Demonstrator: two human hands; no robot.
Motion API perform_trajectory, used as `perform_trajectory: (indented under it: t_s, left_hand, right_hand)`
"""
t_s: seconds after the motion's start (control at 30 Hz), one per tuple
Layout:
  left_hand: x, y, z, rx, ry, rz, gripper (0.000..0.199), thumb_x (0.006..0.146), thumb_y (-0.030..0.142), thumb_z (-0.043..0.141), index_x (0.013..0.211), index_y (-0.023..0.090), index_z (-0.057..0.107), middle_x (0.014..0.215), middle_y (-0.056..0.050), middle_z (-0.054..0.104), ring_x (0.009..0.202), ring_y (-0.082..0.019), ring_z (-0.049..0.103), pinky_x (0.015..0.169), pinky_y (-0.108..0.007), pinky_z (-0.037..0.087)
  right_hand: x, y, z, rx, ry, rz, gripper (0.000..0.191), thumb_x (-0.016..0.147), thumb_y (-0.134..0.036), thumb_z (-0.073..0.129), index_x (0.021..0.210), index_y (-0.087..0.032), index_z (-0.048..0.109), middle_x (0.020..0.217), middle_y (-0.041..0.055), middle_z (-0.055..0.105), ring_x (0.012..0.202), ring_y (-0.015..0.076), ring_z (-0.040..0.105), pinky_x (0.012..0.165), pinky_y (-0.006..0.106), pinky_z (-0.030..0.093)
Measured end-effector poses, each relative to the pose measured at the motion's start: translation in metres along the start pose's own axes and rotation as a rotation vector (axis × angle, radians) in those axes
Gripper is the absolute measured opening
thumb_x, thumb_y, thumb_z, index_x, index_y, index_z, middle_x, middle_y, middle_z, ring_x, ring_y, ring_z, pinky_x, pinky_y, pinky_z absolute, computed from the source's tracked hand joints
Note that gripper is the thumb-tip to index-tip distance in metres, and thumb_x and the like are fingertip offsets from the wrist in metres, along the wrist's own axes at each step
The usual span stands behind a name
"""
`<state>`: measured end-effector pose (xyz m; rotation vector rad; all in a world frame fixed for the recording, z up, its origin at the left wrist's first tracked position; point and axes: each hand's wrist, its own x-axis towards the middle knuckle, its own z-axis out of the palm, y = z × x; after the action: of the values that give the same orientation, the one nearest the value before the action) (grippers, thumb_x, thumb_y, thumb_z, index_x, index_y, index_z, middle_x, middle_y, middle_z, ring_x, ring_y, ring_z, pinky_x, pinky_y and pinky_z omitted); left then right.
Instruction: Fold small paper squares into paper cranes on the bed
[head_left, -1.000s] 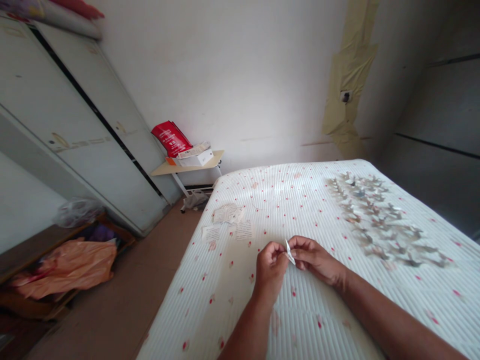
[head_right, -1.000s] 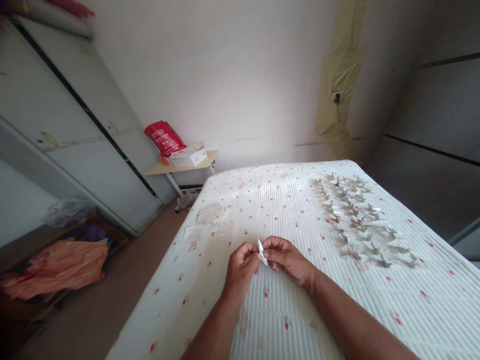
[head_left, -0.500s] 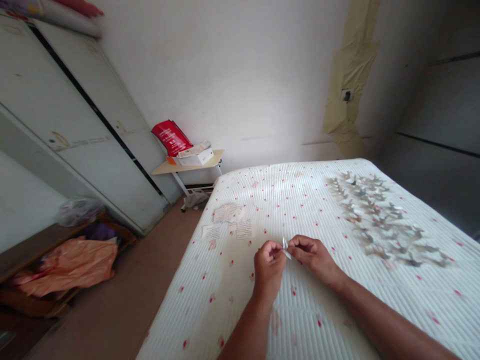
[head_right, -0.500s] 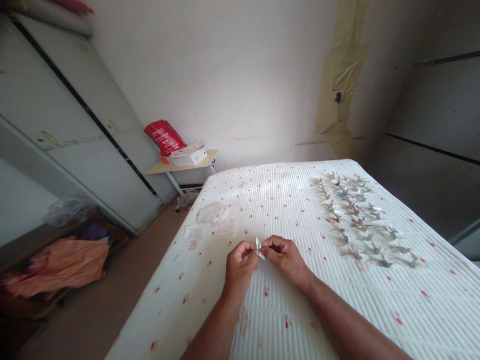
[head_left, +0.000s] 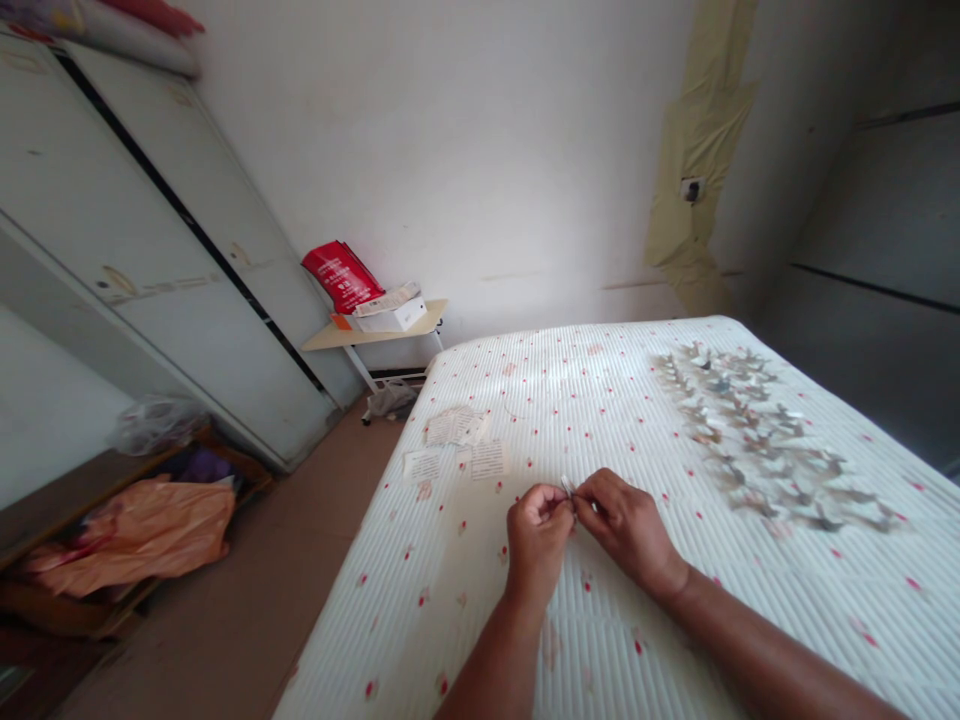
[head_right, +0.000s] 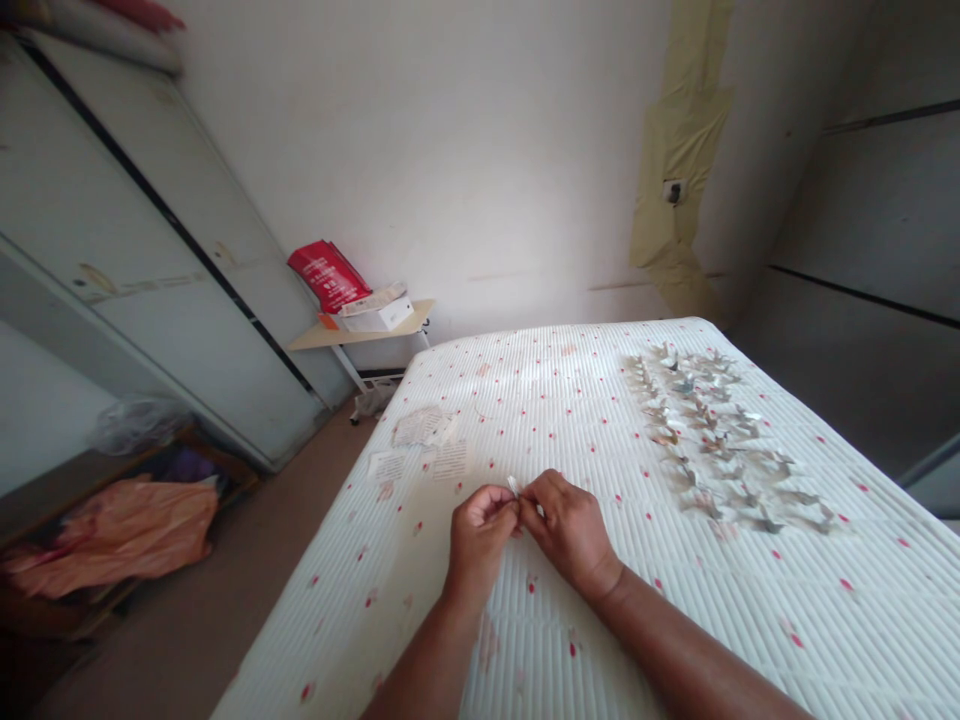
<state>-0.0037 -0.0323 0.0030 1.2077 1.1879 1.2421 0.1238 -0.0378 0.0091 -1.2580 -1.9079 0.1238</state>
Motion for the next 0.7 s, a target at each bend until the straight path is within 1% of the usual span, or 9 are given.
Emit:
perform_trajectory:
  t_s: [0.13, 0.3, 0.43, 0.53, 0.6, 0.7]
  left_hand:
    - [0.0006, -0.0015, -0.0014, -0.023, -0.002, -0.013, 0.008, 0.067, 0.022, 0.055, 0.067, 0.014, 0.055, 0.056, 0.002, 0.055, 0.048, -0.009, 0.049, 0.048, -0.019, 0.041]
    - [0.0017, -0.0019, -0.0019, -0.020, 0.012, 0.001, 0.007, 0.067, 0.020, 0.055, 0.066, 0.014, 0.055, 0.054, 0.002, 0.053, 0.048, -0.009, 0.049, 0.048, -0.019, 0.041]
    - [0.0005, 0.0017, -0.0015, -0.017, 0.011, 0.014, 0.008, 0.068, 0.021, 0.056, 0.067, 0.014, 0.055, 0.056, 0.002, 0.054, 0.050, -0.008, 0.048, 0.049, -0.019, 0.041]
    - [-0.0004, 0.0047, -0.0017, -0.004, 0.004, 0.024, 0.009, 0.066, 0.021, 0.058, 0.066, 0.013, 0.054, 0.054, 0.002, 0.053, 0.050, -0.008, 0.047, 0.049, -0.018, 0.040]
    - [-0.0001, 0.0049, -0.0025, -0.001, -0.002, 0.020, 0.010, 0.066, 0.022, 0.059, 0.065, 0.014, 0.054, 0.054, 0.003, 0.052, 0.049, -0.007, 0.046, 0.048, -0.018, 0.039]
    - [0.0020, 0.0027, -0.0049, 0.010, -0.009, 0.015, 0.012, 0.066, 0.024, 0.061, 0.065, 0.013, 0.054, 0.054, 0.003, 0.052, 0.048, -0.007, 0.047, 0.048, -0.018, 0.039]
  right_hand:
    - [-0.0009, -0.0010, -0.0010, -0.038, -0.045, -0.074, 0.023, 0.088, -0.019, 0.041, 0.073, -0.016, 0.058, 0.068, 0.0036, 0.056, 0.062, 0.0121, 0.055, 0.060, 0.023, 0.043]
    - [-0.0010, -0.0036, -0.0020, -0.036, -0.048, -0.123, 0.023, 0.088, -0.016, 0.039, 0.077, -0.016, 0.060, 0.070, 0.0047, 0.057, 0.068, 0.0137, 0.058, 0.064, 0.024, 0.047]
    - [-0.0029, -0.0041, -0.0023, 0.012, -0.065, -0.122, 0.020, 0.085, -0.013, 0.039, 0.088, -0.015, 0.059, 0.077, 0.0065, 0.058, 0.074, 0.0155, 0.058, 0.068, 0.027, 0.049]
    - [-0.0052, -0.0026, -0.0019, 0.059, -0.061, -0.119, 0.026, 0.080, -0.008, 0.039, 0.097, -0.015, 0.058, 0.085, 0.0078, 0.060, 0.078, 0.0167, 0.058, 0.069, 0.029, 0.050]
    - [-0.0059, -0.0015, -0.0018, 0.101, -0.060, -0.098, 0.031, 0.077, -0.005, 0.038, 0.097, -0.016, 0.059, 0.086, 0.0072, 0.060, 0.079, 0.0166, 0.059, 0.070, 0.028, 0.050]
    - [-0.0045, -0.0004, -0.0026, 0.199, -0.075, -0.037, 0.032, 0.074, -0.003, 0.037, 0.090, -0.018, 0.061, 0.082, 0.0052, 0.060, 0.077, 0.0153, 0.059, 0.070, 0.027, 0.049]
